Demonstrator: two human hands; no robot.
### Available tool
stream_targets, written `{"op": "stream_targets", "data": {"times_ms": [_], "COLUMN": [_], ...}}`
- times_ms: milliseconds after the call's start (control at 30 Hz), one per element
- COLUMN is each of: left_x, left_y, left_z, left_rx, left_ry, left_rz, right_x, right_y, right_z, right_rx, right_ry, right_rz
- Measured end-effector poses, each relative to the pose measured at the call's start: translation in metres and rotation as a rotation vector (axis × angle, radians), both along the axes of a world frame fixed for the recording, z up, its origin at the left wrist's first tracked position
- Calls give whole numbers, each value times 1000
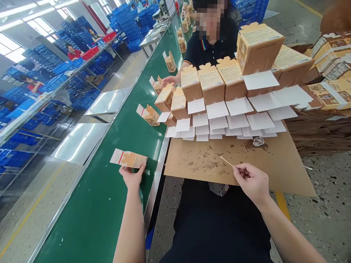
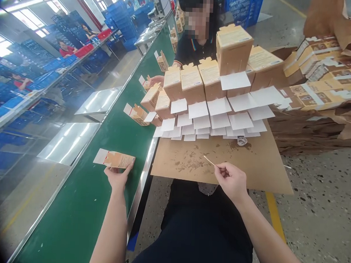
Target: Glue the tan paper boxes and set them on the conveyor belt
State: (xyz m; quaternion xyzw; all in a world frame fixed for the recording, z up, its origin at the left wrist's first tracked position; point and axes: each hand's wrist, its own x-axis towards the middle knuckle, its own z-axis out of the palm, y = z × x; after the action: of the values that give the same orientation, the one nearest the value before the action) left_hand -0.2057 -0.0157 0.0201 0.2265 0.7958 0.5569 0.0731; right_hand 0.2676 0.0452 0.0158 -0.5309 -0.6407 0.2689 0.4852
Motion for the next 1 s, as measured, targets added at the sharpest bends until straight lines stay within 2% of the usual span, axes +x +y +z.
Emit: {"op": "stream_targets", "data": {"times_ms": [100, 167, 233, 300, 367, 433, 467, 533, 600, 700, 800, 900, 967, 1000], "left_x": [11, 17, 23, 29, 35, 43, 48, 60, 73, 83, 77, 61, 54, 53], "left_y": [-10, -3, 28, 82, 150, 217, 246, 286, 305, 305, 287, 251, 214, 192], "left_z": [7, 25, 54, 88, 120, 143, 151, 156, 153, 145, 144, 144, 140, 136], "left_rx": [158, 310, 465, 561, 490, 257, 110, -87, -177, -228, -196, 77, 274, 324], "left_ry": [333, 536, 597, 499, 297, 48, -70, -215, -268, -299, -304, -261, -190, -143], "left_rz": [140, 135, 14, -147, -309, -434, -457, -471, -462, -474, -520, -514, -535, -567], "right_x": [7, 11, 15, 17, 17, 16, 16, 17, 22, 37, 57, 76, 86, 90], "right_y": [0, 0, 1, 2, 3, 3, 2, -1, -5, -6, 6, 32, 51, 59], "right_z": [0, 2, 5, 8, 13, 17, 18, 21, 22, 23, 28, 38, 43, 45], "right_rx": [-18, -31, -50, -81, -103, -99, -87, -51, -18, -5, -14, -47, -89, -108], "right_ry": [-13, -20, -22, -19, -19, -14, -11, -11, -26, -71, -134, -235, -318, -357], "right_rz": [-47, -75, -85, -75, -63, -64, -72, -101, -144, -224, -313, -340, -302, -279]}}
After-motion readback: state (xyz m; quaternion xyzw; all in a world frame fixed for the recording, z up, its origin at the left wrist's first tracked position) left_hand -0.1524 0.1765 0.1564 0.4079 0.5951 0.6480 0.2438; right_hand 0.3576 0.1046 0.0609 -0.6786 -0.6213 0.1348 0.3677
